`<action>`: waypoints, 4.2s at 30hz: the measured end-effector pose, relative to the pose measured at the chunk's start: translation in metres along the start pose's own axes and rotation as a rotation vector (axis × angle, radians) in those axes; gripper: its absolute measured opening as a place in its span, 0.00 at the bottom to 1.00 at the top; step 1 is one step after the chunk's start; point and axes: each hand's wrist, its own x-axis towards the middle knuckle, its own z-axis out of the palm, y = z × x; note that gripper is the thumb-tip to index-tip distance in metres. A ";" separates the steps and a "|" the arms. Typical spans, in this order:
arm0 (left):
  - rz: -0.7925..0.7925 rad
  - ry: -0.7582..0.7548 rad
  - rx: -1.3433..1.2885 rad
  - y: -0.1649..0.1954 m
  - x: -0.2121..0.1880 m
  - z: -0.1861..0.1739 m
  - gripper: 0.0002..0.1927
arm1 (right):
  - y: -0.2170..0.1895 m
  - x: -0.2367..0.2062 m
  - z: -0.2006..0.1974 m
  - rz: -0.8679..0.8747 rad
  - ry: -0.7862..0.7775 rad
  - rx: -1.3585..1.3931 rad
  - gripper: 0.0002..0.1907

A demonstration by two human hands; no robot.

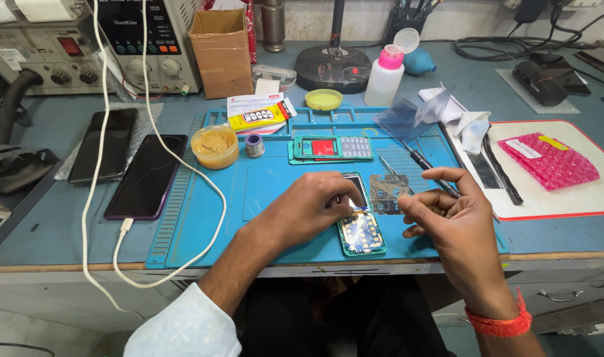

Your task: The person repairs a teal feature phone at a workbench. They pry open the phone casing with a spudger, use tweezers to work on the internal board and keypad, remove the keypad and internal components, handle a small circuit board, and continue manipulating the phone's internals with tweezers.

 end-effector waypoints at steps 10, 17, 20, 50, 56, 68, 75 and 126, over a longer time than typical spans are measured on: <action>-0.081 0.022 0.038 0.013 0.003 0.004 0.13 | 0.002 0.001 -0.002 0.029 -0.001 -0.072 0.09; -0.141 0.081 0.146 0.015 0.011 0.012 0.11 | -0.007 0.004 0.005 0.015 -0.019 -0.157 0.10; -0.208 0.136 0.086 0.010 0.007 0.009 0.09 | -0.009 0.006 0.005 0.024 -0.021 -0.187 0.10; -0.371 0.761 0.339 -0.150 0.048 -0.184 0.07 | 0.066 0.033 0.015 0.076 -0.021 -0.192 0.12; -0.327 0.793 0.377 -0.178 0.054 -0.189 0.06 | 0.007 0.053 0.032 -0.254 -0.238 -0.521 0.17; -0.401 0.777 0.347 -0.185 0.051 -0.187 0.06 | -0.029 0.244 0.221 -0.814 -0.346 -0.852 0.49; -0.269 0.844 0.464 -0.194 0.051 -0.187 0.07 | 0.024 0.284 0.265 -0.605 -0.316 -0.687 0.37; -0.518 0.458 0.736 -0.176 0.060 -0.214 0.33 | 0.004 0.297 0.270 -0.580 -0.311 -0.910 0.33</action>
